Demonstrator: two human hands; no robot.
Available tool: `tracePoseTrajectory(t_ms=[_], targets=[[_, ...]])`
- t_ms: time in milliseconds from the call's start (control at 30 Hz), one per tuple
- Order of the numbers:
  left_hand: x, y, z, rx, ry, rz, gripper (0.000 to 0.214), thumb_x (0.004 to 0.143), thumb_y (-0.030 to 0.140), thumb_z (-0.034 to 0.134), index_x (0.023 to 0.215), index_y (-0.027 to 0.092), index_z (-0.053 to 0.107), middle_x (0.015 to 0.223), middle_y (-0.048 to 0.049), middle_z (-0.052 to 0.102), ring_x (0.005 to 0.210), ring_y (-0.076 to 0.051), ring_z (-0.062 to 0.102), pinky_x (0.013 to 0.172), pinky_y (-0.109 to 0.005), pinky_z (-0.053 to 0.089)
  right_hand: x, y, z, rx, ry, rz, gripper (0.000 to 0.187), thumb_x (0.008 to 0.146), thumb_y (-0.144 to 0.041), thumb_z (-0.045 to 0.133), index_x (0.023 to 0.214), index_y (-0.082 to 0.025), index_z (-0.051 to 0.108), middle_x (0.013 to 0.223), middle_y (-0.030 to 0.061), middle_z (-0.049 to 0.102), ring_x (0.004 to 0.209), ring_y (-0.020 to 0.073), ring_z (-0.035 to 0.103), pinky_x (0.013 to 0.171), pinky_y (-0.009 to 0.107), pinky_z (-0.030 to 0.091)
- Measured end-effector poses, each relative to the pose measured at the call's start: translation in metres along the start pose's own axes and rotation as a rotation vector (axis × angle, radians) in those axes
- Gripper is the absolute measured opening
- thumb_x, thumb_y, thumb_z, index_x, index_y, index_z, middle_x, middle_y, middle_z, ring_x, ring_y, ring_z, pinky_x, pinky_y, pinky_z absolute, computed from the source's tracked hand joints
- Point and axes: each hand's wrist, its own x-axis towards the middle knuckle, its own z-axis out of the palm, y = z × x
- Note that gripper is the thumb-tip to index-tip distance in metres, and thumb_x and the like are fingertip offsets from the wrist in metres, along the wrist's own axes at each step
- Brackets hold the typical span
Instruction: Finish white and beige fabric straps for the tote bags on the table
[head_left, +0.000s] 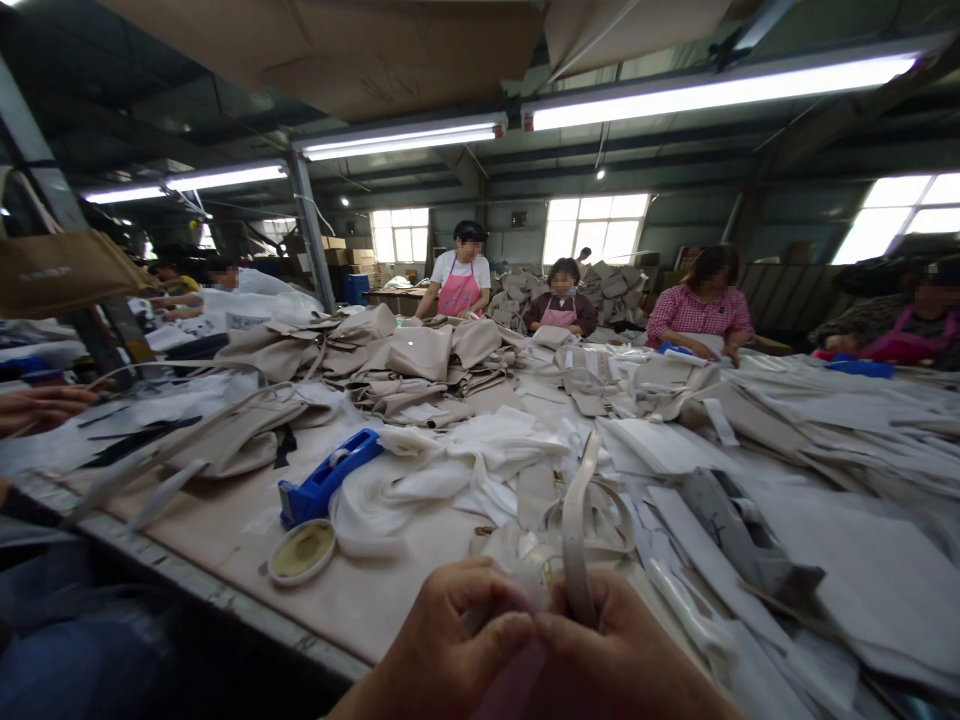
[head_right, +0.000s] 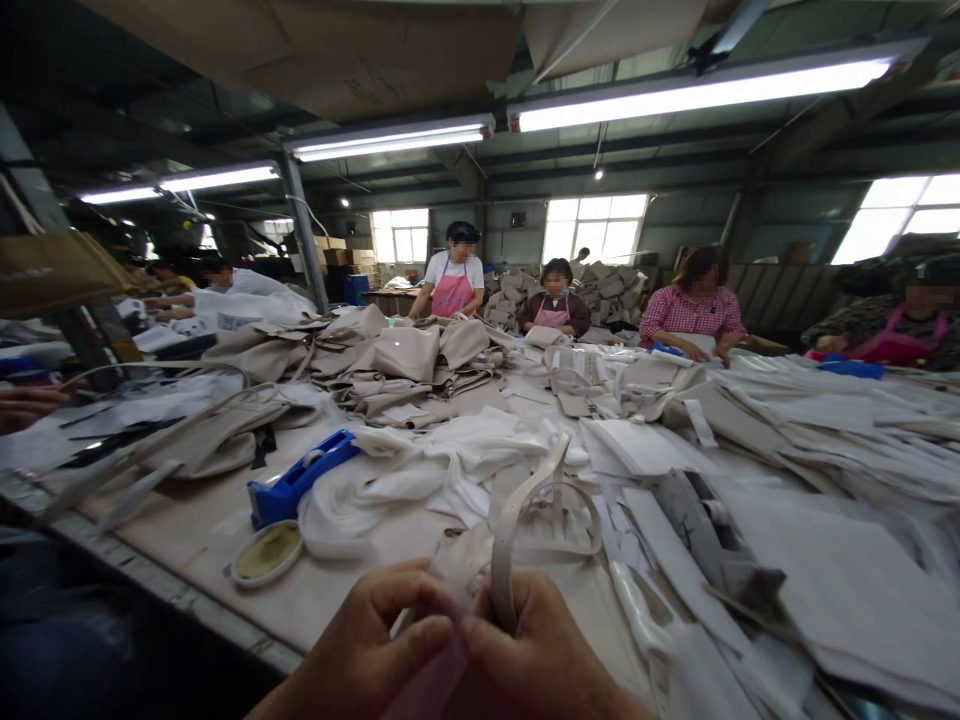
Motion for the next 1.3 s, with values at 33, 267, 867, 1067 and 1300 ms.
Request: tracePoseTrajectory(t_ms=[33, 267, 867, 1067, 1300], targets=[[0.002, 0.002, 0.002, -0.006, -0.004, -0.019, 0.034, 0.089, 0.046, 0.061, 0.078, 0.017, 0.076, 0.082, -0.0063, 0.067, 0.079, -0.019, 0.060, 0.074, -0.028, 0.046, 0.000, 0.001, 0.000, 0.005, 0.012, 0.000, 0.051, 0.074, -0.059, 0.073, 0.058, -0.017, 0.047, 0.054, -0.0058, 0.037, 0.053, 0.0078, 0.031, 0.047, 0.020, 0.024], [0.005, -0.010, -0.001, -0.127, 0.086, -0.094, 0.025, 0.083, 0.038, 0.071, 0.073, 0.015, 0.077, 0.076, -0.0040, 0.065, 0.073, -0.016, 0.058, 0.069, -0.026, 0.044, -0.009, -0.010, -0.031, 0.230, 0.098, -0.135, 0.055, 0.087, -0.064, 0.056, 0.067, -0.014, 0.069, 0.061, 0.0015, 0.052, 0.061, 0.0138, 0.048, 0.057, 0.025, 0.039], [0.005, -0.010, 0.007, -0.183, 0.066, -0.150, 0.018, 0.077, 0.035, 0.078, 0.071, 0.018, 0.079, 0.075, -0.0035, 0.065, 0.072, -0.016, 0.058, 0.066, -0.026, 0.042, -0.003, -0.017, -0.031, -0.143, 0.341, -0.696, 0.032, 0.099, -0.045, 0.050, 0.087, -0.024, 0.072, 0.070, -0.0011, 0.057, 0.056, 0.0099, 0.046, 0.056, 0.023, 0.039], [0.006, -0.014, 0.006, -0.192, 0.038, -0.142, 0.028, 0.078, 0.045, 0.077, 0.076, 0.017, 0.080, 0.078, -0.0055, 0.067, 0.074, -0.017, 0.059, 0.066, -0.026, 0.042, -0.004, -0.014, -0.031, -0.243, 0.279, -0.709, 0.032, 0.100, -0.044, 0.048, 0.088, -0.025, 0.070, 0.070, -0.0014, 0.058, 0.061, 0.0116, 0.053, 0.058, 0.022, 0.043], [0.006, -0.009, 0.008, -0.177, -0.033, -0.134, 0.029, 0.084, 0.045, 0.071, 0.083, 0.018, 0.080, 0.082, -0.0044, 0.065, 0.078, -0.017, 0.058, 0.072, -0.027, 0.042, 0.002, 0.006, -0.021, -0.373, 0.263, -0.726, 0.026, 0.097, -0.043, 0.054, 0.100, -0.032, 0.077, 0.093, 0.0026, 0.075, 0.090, 0.0194, 0.069, 0.083, 0.027, 0.052]])
